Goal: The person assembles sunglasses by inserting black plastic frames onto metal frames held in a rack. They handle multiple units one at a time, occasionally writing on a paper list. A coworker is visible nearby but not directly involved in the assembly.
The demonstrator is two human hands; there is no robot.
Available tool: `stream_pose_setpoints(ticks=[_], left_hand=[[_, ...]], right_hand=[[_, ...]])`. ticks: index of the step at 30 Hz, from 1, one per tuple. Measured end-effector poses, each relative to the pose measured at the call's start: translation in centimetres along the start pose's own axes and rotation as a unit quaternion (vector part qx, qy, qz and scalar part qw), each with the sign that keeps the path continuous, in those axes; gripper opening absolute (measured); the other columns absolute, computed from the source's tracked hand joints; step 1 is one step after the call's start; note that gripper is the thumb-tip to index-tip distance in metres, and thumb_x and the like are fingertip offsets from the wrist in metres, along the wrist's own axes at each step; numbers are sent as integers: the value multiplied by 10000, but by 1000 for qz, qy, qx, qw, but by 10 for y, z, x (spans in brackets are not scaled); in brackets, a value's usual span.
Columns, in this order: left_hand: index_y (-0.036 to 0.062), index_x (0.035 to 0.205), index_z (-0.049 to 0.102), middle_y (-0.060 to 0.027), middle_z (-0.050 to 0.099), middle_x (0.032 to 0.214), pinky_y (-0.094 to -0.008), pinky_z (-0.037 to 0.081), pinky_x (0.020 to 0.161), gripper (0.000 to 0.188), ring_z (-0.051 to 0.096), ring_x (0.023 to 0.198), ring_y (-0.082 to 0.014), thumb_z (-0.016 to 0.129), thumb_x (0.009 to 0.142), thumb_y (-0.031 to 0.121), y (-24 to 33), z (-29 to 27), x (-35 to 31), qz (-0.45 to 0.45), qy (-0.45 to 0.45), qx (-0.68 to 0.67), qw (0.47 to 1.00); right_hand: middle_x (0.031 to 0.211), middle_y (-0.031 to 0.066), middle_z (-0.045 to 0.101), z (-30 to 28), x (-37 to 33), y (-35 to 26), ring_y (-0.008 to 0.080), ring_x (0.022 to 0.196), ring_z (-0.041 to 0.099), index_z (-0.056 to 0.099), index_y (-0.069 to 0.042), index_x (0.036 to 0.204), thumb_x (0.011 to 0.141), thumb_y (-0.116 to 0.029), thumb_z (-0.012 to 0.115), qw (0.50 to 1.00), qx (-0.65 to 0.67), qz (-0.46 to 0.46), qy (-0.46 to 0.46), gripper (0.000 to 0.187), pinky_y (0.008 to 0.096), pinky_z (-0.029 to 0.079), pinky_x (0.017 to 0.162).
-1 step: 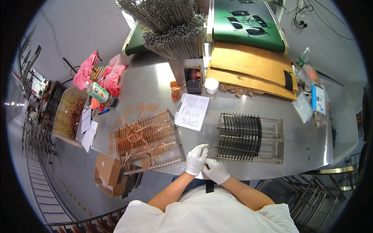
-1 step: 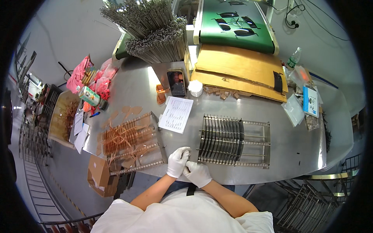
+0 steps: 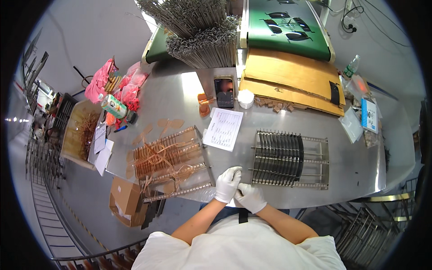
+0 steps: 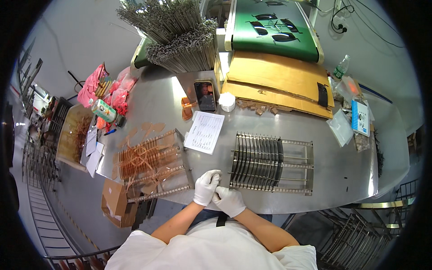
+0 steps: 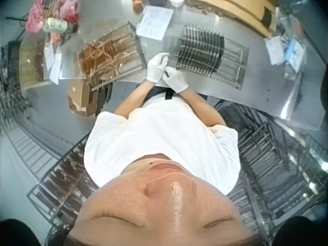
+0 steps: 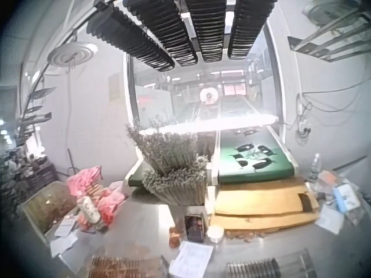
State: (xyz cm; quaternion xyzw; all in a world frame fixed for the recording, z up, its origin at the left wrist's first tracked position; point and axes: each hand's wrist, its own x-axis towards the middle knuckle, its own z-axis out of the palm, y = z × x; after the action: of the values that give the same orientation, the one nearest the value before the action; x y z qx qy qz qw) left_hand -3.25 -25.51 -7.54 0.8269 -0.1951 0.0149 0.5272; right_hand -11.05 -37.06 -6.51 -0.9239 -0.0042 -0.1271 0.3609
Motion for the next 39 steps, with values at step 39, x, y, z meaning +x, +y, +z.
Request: stream_pose_setpoints(ticks=[39], left_hand=[[48,1519,447,-264,349,1595,-566,225,1226,861,313,1487,-440,788,810,398,-12,-3,71,9,69,356,932]], right_hand=[[835,83,726,0,-7,4,292,718,715,716,-146,949,928,-247,653,997,63,-43,29,121,423,576,622]])
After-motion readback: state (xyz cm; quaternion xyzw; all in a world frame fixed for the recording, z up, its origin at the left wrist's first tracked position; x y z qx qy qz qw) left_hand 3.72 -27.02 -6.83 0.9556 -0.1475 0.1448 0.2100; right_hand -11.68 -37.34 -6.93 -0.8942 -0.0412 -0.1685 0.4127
